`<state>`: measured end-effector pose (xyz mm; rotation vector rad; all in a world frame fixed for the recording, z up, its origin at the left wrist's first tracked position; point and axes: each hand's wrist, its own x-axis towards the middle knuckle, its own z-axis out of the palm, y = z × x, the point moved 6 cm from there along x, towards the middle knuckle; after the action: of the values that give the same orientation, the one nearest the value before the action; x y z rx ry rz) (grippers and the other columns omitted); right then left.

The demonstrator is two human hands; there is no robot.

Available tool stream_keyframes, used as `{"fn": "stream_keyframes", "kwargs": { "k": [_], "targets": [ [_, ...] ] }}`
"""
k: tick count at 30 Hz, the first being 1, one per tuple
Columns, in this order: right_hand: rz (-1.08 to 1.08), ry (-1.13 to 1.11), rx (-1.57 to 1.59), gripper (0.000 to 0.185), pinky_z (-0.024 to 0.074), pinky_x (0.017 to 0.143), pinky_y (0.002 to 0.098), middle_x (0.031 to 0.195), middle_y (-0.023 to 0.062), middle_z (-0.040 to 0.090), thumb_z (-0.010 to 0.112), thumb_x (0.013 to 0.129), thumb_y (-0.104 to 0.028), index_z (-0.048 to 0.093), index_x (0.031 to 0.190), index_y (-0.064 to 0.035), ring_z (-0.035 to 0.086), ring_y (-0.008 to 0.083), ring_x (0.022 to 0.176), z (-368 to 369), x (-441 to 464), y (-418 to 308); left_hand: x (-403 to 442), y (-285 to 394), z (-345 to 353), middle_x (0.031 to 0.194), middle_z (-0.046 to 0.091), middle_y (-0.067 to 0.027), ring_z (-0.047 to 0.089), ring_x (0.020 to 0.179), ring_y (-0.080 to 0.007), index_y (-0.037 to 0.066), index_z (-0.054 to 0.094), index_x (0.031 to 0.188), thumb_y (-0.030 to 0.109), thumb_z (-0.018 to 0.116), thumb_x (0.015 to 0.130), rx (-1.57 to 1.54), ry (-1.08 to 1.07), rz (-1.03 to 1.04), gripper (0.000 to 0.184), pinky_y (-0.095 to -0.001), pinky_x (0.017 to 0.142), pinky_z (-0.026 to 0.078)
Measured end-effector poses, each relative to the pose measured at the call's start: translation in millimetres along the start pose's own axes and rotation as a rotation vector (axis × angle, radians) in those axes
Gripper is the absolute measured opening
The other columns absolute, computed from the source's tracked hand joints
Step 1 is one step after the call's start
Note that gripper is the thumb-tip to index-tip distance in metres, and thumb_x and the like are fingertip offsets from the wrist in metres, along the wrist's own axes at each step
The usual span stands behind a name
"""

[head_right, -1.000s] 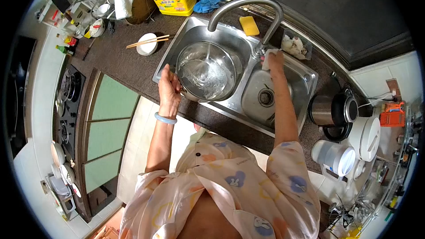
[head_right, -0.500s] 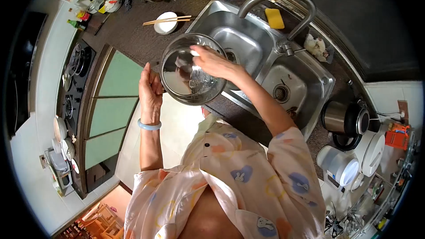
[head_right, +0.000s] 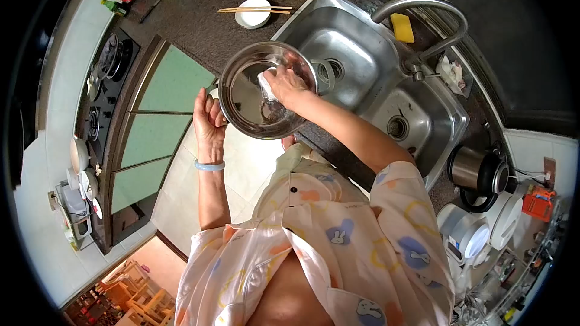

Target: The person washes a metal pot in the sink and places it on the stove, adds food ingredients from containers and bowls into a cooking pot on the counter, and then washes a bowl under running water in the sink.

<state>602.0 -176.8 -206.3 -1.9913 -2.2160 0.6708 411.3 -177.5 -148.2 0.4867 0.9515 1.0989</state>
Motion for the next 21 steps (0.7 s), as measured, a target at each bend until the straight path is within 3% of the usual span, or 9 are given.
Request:
{"fn": "stream_keyframes", "kwargs": {
  "k": [5, 8, 11, 12, 14, 18, 21],
  "targets": [
    [0.093, -0.117, 0.098, 0.038, 0.0522, 0.086, 0.0460, 0.114, 0.0275, 0.052, 0.059, 0.090, -0.020, 0.042, 0.121, -0.0045, 0.059, 0.0435, 0.105, 10, -3, -8, 11, -1, -21, 0.046, 0.026, 0.0062, 0.021, 0.037, -0.0073, 0.020, 0.030, 0.060, 0.034, 0.049, 0.099, -0.070, 0.009, -0.050, 0.046, -0.0234, 0.035, 0.019],
    [0.181, -0.315, 0.138, 0.039, 0.0514, 0.088, 0.0458, 0.111, 0.0289, 0.060, 0.057, 0.086, -0.010, 0.041, 0.120, -0.0014, 0.060, 0.0424, 0.106, 21, -5, -18, 20, -4, -32, 0.045, 0.026, 0.0061, 0.021, 0.036, -0.0074, 0.020, 0.030, 0.059, 0.034, 0.050, 0.098, -0.116, 0.016, -0.073, 0.046, -0.0233, 0.035, 0.019],
    [0.141, -0.428, 0.176, 0.037, 0.0505, 0.090, 0.0474, 0.120, 0.0317, 0.054, 0.050, 0.087, -0.004, 0.040, 0.122, -0.0017, 0.057, 0.0463, 0.109, 23, -10, -43, 28, -6, -40, 0.045, 0.027, 0.0060, 0.021, 0.036, -0.0076, 0.020, 0.030, 0.059, 0.033, 0.051, 0.098, -0.125, 0.050, -0.095, 0.046, -0.0233, 0.034, 0.019],
    [0.139, -0.432, 0.172, 0.037, 0.0505, 0.090, 0.0474, 0.120, 0.0317, 0.054, 0.050, 0.087, -0.004, 0.040, 0.122, -0.0017, 0.057, 0.0463, 0.109, 35, -9, -46, 30, -6, -42, 0.045, 0.027, 0.0060, 0.022, 0.036, -0.0075, 0.020, 0.030, 0.059, 0.033, 0.051, 0.098, -0.129, 0.045, -0.106, 0.046, -0.0233, 0.034, 0.019],
    [-0.095, -0.279, 0.077, 0.036, 0.0505, 0.089, 0.0487, 0.127, 0.0322, 0.046, 0.048, 0.088, -0.003, 0.041, 0.123, -0.0031, 0.056, 0.0473, 0.111, 55, 2, -59, 36, -7, -46, 0.045, 0.027, 0.0060, 0.022, 0.036, -0.0075, 0.020, 0.031, 0.060, 0.033, 0.052, 0.098, -0.138, 0.041, -0.114, 0.045, -0.0233, 0.034, 0.019],
    [-0.189, -0.256, 0.034, 0.031, 0.0520, 0.087, 0.0481, 0.123, 0.0287, 0.046, 0.049, 0.089, -0.004, 0.046, 0.120, -0.0047, 0.058, 0.0433, 0.109, 50, 18, -89, 46, -8, -55, 0.045, 0.026, 0.0058, 0.021, 0.036, -0.0077, 0.019, 0.033, 0.061, 0.032, 0.052, 0.098, -0.082, 0.085, -0.147, 0.044, -0.0243, 0.035, 0.019],
    [-0.191, -0.201, -0.068, 0.032, 0.0528, 0.083, 0.0495, 0.124, 0.0295, 0.044, 0.048, 0.090, -0.006, 0.043, 0.122, -0.0064, 0.060, 0.0458, 0.101, 47, 49, -86, 50, -8, -55, 0.046, 0.026, 0.0055, 0.021, 0.038, -0.0080, 0.019, 0.034, 0.063, 0.032, 0.052, 0.098, -0.049, 0.068, -0.135, 0.041, -0.0245, 0.037, 0.021]
  ]
}}
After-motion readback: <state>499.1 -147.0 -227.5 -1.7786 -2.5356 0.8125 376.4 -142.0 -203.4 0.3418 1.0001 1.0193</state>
